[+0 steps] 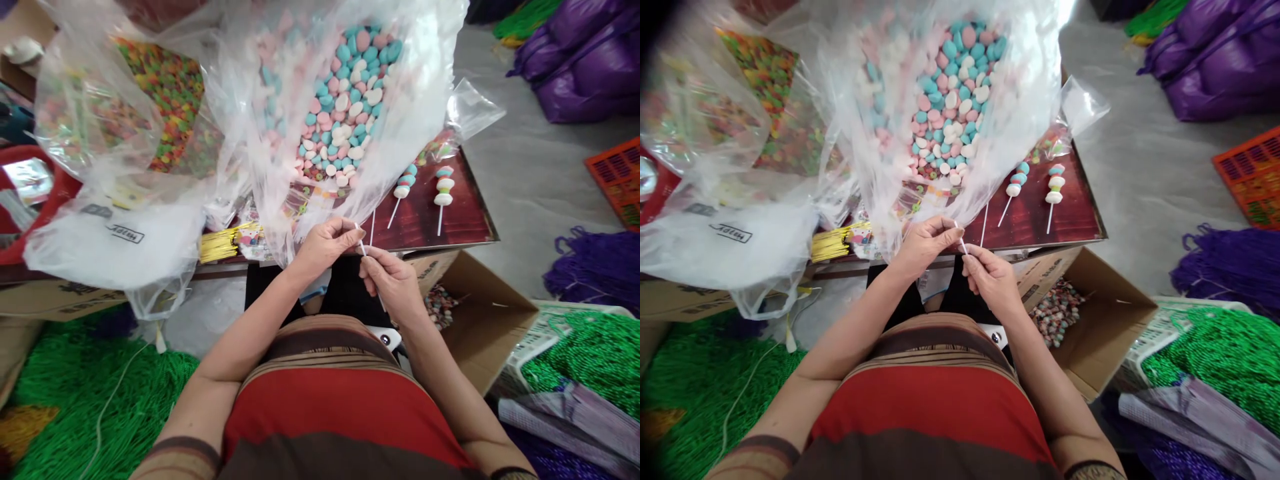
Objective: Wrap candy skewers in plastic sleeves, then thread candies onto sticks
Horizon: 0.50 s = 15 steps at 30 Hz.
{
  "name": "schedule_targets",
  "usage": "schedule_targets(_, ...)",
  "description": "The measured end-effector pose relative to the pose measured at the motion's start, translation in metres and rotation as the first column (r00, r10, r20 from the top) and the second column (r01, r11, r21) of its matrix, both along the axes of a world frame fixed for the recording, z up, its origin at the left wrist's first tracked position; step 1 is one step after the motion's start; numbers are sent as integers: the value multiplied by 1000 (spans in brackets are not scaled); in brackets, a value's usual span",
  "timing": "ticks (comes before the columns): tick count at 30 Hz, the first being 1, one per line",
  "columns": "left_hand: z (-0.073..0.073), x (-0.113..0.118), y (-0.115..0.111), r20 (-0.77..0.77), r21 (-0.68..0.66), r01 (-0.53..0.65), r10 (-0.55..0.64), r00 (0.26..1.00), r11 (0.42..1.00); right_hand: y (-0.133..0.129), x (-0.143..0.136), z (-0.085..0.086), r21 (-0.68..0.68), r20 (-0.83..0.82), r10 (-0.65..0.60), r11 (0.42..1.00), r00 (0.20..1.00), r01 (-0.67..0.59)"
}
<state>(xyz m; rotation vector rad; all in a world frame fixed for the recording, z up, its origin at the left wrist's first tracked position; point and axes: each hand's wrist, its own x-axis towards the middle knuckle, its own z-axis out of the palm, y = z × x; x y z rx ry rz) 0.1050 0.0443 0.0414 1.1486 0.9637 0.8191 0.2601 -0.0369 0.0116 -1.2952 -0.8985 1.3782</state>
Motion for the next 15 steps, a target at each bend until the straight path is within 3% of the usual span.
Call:
schedule_targets(3, 3, -5, 22, -213, 170, 53, -16, 977, 984, 6, 3, 5, 16, 30, -42, 999, 999, 41)
schedule_targets(6, 3, -8, 63, -428, 419, 24, 174, 887, 908, 11, 8, 7, 3, -12, -57, 998, 998, 57)
schedule_targets(8, -2, -5, 93, -555, 526, 68, 281, 783, 848, 13, 10, 8, 2, -33, -65, 998, 997, 66)
schedule_targets(12, -18, 9, 130, -804, 472, 277, 280, 525, 837, 18, 12, 13, 19, -10, -79, 997, 997, 79)
schedule_targets(15, -27, 18, 133, -868, 419, 356, 254, 427, 835, 34, 17, 23, 105, 167, -105, 991, 980, 88)
